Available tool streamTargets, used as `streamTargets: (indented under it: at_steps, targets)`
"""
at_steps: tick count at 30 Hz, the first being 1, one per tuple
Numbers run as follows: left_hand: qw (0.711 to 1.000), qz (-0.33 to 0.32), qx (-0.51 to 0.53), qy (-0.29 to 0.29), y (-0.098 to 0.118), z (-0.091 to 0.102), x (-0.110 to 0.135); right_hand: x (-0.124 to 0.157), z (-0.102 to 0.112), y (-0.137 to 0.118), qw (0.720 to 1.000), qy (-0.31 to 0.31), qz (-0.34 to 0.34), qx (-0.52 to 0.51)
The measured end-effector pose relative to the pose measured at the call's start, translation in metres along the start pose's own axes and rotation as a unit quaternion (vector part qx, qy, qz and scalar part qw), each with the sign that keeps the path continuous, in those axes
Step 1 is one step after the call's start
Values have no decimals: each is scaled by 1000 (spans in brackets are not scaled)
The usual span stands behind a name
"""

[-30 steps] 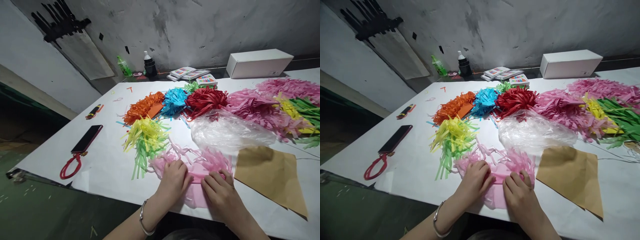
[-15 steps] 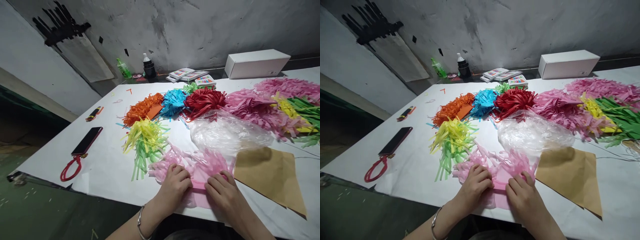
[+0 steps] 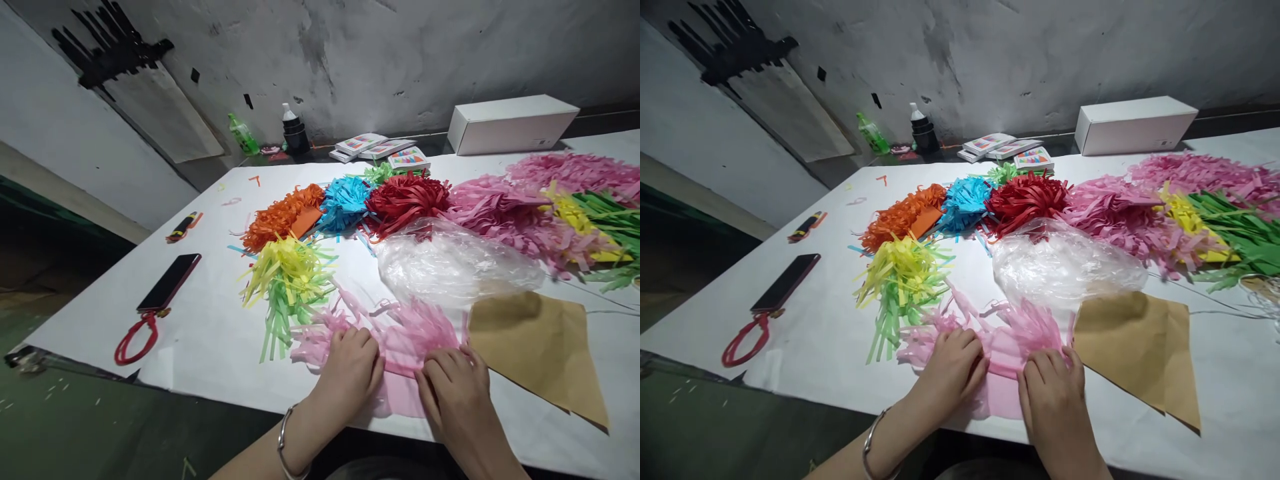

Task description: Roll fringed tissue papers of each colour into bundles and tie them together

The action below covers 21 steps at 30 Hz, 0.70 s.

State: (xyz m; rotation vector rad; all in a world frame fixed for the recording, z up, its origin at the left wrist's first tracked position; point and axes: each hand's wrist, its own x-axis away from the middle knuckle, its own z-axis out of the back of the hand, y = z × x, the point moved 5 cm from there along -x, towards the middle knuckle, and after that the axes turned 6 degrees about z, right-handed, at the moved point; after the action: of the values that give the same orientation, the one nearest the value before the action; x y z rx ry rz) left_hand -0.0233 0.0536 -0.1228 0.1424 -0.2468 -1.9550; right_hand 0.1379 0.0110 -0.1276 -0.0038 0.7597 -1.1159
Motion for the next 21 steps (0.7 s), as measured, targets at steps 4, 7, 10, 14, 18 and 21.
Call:
streamTargets:
  at_steps: [4, 7, 10, 14, 18, 21]
  targets:
    - [999, 7, -32, -10, 1, -2, -4, -3, 2, -11, 999, 25, 37, 18]
    - [999, 5, -34, 1, 1, -1, -3, -6, -4, -20, 994, 3, 106, 1]
    - [999, -22, 10, 35, -1, 4, 0, -8, -10, -21, 991, -22, 132, 7]
    - [983, -123, 72, 119, 5, 12, 9, -8, -9, -15, 994, 9, 108, -27]
    - [972, -161, 68, 159, 12, 12, 12, -9, -10, -17, 994, 0, 107, -37]
    - [972, -170, 69, 144, 14, 9, 10, -8, -10, -17, 991, -21, 132, -26]
